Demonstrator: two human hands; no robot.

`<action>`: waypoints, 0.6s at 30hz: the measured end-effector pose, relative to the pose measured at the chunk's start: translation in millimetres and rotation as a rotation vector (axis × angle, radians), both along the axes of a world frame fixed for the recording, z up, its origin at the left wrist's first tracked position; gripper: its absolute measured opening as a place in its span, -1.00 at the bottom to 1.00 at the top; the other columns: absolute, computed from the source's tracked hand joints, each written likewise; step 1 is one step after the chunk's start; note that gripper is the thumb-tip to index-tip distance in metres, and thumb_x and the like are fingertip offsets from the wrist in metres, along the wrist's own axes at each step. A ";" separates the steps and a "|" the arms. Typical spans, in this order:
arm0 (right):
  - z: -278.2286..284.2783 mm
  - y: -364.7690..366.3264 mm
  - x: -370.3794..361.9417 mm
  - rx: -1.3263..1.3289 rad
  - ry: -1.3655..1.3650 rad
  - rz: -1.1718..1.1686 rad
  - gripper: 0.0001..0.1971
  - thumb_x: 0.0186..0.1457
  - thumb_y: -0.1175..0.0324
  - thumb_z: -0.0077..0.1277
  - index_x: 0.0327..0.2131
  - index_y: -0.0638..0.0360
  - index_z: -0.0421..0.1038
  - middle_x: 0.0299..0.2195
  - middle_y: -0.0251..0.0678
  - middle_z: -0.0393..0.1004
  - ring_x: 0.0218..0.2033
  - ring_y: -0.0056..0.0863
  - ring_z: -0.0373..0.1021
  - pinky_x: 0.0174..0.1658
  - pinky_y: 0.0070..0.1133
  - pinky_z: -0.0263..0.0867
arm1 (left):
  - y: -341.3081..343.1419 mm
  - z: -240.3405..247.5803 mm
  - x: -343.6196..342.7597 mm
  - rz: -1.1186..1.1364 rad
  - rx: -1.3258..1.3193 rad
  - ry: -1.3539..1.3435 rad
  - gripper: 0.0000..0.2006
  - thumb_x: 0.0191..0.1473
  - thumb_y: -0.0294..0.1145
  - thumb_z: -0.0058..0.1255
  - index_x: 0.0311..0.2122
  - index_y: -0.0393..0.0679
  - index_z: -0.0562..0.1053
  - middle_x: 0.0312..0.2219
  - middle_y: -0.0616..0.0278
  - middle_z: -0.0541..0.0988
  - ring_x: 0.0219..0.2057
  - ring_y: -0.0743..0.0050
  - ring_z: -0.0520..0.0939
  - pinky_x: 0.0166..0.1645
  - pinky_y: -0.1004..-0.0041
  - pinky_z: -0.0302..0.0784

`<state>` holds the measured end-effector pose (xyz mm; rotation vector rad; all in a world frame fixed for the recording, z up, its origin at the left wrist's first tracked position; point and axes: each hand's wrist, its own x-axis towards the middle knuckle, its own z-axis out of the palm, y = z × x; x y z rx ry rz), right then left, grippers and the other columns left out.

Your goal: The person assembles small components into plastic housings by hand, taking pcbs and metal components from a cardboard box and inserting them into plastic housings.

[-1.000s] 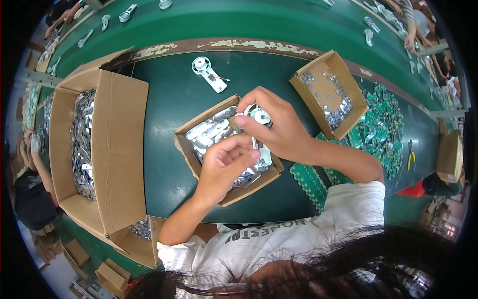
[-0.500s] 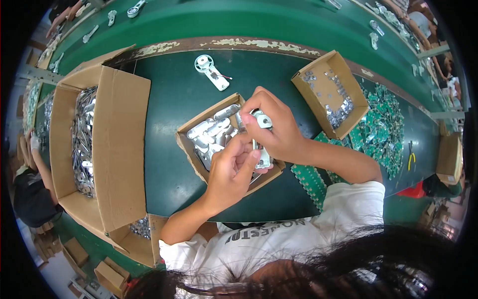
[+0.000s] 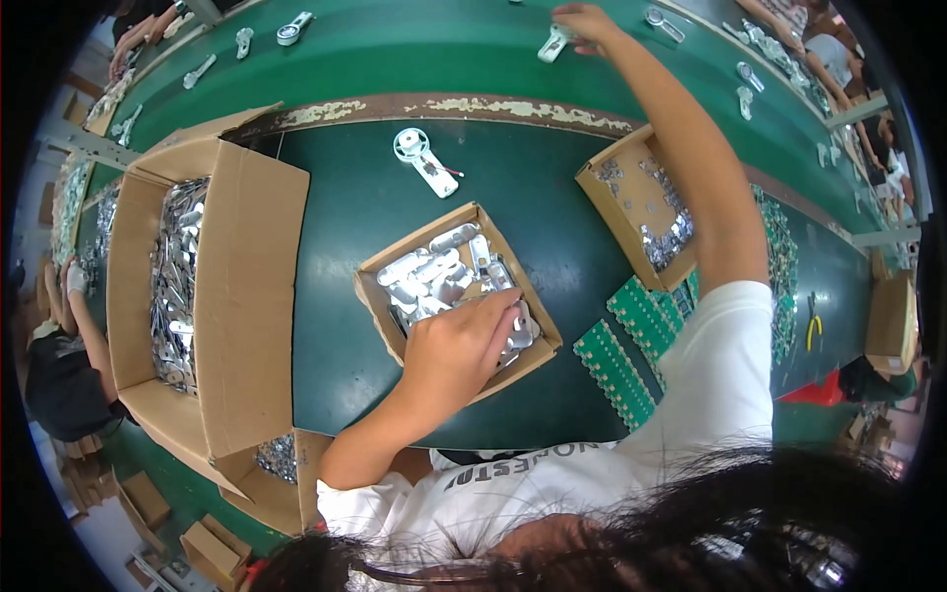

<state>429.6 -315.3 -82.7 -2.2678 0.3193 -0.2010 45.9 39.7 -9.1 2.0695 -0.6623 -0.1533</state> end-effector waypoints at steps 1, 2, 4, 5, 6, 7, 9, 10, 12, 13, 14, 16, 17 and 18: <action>-0.9 6.0 0.9 -0.205 -0.250 0.010 -0.81 0.00 0.21 0.01 -0.47 0.11 0.47 -0.61 -0.38 0.45 -0.55 -0.46 0.39 -0.46 -0.49 0.34 | 3.2 -2.9 -0.4 0.074 0.085 -0.147 -0.83 0.00 -0.45 0.07 -0.26 -0.20 0.48 -0.50 0.14 0.54 -0.51 0.19 0.59 -0.46 0.35 0.50; -0.7 8.6 1.4 -0.201 -0.250 0.017 -0.81 0.00 0.21 0.01 -0.47 0.11 0.47 -0.61 -0.38 0.45 -0.55 -0.46 0.39 -0.46 -0.49 0.34 | 4.7 -5.4 0.5 0.136 0.168 -0.295 -0.83 -0.04 -0.46 0.10 -0.28 -0.19 0.48 -0.52 0.17 0.51 -0.52 0.18 0.57 -0.49 0.32 0.48; 5.5 21.1 -18.3 -0.678 -0.426 0.045 -0.85 -0.03 0.27 0.05 -0.47 0.14 0.46 -0.62 -0.44 0.42 -0.56 -0.56 0.35 -0.46 -0.57 0.31 | 8.7 -7.4 1.7 0.178 0.264 -0.299 -0.83 -0.10 -0.46 0.14 -0.33 -0.19 0.47 -0.52 0.22 0.45 -0.46 0.22 0.52 -0.48 0.32 0.46; 18.1 42.7 -50.2 -0.694 -0.631 0.247 -0.83 0.01 0.26 0.04 -0.34 0.10 0.46 -0.49 -0.36 0.42 -0.38 -0.44 0.36 -0.28 -0.53 0.30 | 10.3 -7.6 0.8 0.173 0.278 -0.278 -0.80 -0.12 -0.45 0.16 -0.31 -0.19 0.47 -0.47 0.19 0.45 -0.42 0.19 0.48 -0.39 0.30 0.43; 40.0 65.5 -98.1 -0.707 -0.838 0.444 -0.77 0.05 0.26 0.04 -0.21 0.06 0.45 -0.35 -0.28 0.43 -0.21 -0.32 0.37 -0.10 -0.48 0.29 | 10.6 -7.1 0.2 0.162 0.283 -0.261 -0.77 -0.13 -0.43 0.18 -0.29 -0.19 0.48 -0.43 0.17 0.45 -0.38 0.16 0.45 -0.31 0.28 0.41; 57.2 94.0 -146.7 -0.514 -0.686 0.446 -0.75 0.02 0.33 0.03 -0.18 0.08 0.44 -0.28 -0.18 0.41 -0.03 -0.18 0.24 0.09 -0.39 0.12 | 13.2 -7.5 -1.2 0.182 0.283 -0.253 -0.77 -0.13 -0.43 0.18 -0.29 -0.19 0.48 -0.43 0.17 0.45 -0.38 0.16 0.45 -0.31 0.28 0.41; 97.7 108.0 -236.1 -0.658 -0.767 0.459 -0.81 -0.03 0.43 0.06 -0.27 0.15 0.42 -0.32 -0.25 0.37 -0.31 -0.29 0.33 -0.25 -0.48 0.28 | 11.2 -9.0 -1.6 0.188 0.372 -0.283 -0.71 -0.16 -0.41 0.20 -0.27 -0.19 0.46 -0.38 0.22 0.41 -0.33 0.21 0.39 -0.26 0.29 0.38; 105.8 108.4 -268.6 -0.696 -0.687 0.446 -0.81 -0.05 0.45 0.06 -0.28 0.18 0.41 -0.35 -0.25 0.38 -0.33 -0.30 0.34 -0.27 -0.47 0.28 | 12.8 -11.1 -2.5 0.194 0.374 -0.276 -0.71 -0.16 -0.41 0.20 -0.27 -0.19 0.46 -0.38 0.22 0.41 -0.33 0.21 0.39 -0.26 0.29 0.38; 97.2 75.9 -313.0 -0.829 -0.664 0.328 -0.76 -0.09 0.43 0.11 -0.28 0.22 0.38 -0.44 -0.25 0.37 -0.37 -0.28 0.35 -0.29 -0.45 0.28 | 12.8 -15.7 -2.6 0.118 0.488 -0.300 -0.69 -0.19 -0.40 0.21 -0.26 -0.16 0.44 -0.37 0.26 0.41 -0.33 0.24 0.40 -0.27 0.29 0.37; 99.8 64.0 -328.9 -0.709 -0.362 0.320 -0.74 -0.11 0.43 0.13 -0.29 0.22 0.37 -0.47 -0.25 0.37 -0.39 -0.28 0.35 -0.30 -0.44 0.28 | 11.1 -16.0 -0.1 0.101 0.464 -0.284 -0.73 -0.19 -0.43 0.19 -0.29 -0.15 0.45 -0.41 0.24 0.41 -0.34 0.22 0.41 -0.27 0.28 0.37; 101.7 53.9 -338.6 -0.574 -0.071 0.311 -0.72 -0.13 0.43 0.16 -0.29 0.22 0.36 -0.50 -0.25 0.37 -0.42 -0.27 0.35 -0.32 -0.43 0.28 | 11.8 -17.6 0.9 0.100 0.465 -0.282 -0.73 -0.19 -0.43 0.19 -0.29 -0.15 0.45 -0.41 0.24 0.41 -0.34 0.22 0.41 -0.27 0.28 0.37; 89.4 34.9 -348.6 -0.409 0.077 0.672 -0.67 -0.17 0.44 0.20 -0.28 0.22 0.34 -0.50 -0.24 0.37 -0.43 -0.28 0.36 -0.35 -0.42 0.29 | 13.7 -21.7 2.2 0.113 0.399 -0.235 -0.77 -0.17 -0.49 0.15 -0.31 -0.13 0.45 -0.45 0.21 0.42 -0.37 0.17 0.42 -0.28 0.28 0.37; 87.4 37.6 -354.9 -0.345 0.084 0.605 -0.74 -0.15 0.47 0.18 -0.33 0.25 0.37 -0.51 -0.23 0.40 -0.47 -0.33 0.38 -0.38 -0.44 0.30 | 13.6 -16.8 3.5 0.121 0.309 -0.171 -0.80 -0.15 -0.55 0.12 -0.32 -0.15 0.46 -0.47 0.18 0.45 -0.38 0.12 0.44 -0.27 0.26 0.38; 89.3 38.9 -354.3 -0.345 0.083 0.605 -0.74 -0.15 0.47 0.18 -0.33 0.25 0.37 -0.51 -0.23 0.40 -0.47 -0.33 0.38 -0.38 -0.44 0.30 | 13.6 -14.7 6.4 0.124 0.272 -0.150 -0.79 -0.15 -0.56 0.11 -0.31 -0.17 0.46 -0.47 0.17 0.47 -0.38 0.11 0.45 -0.27 0.24 0.39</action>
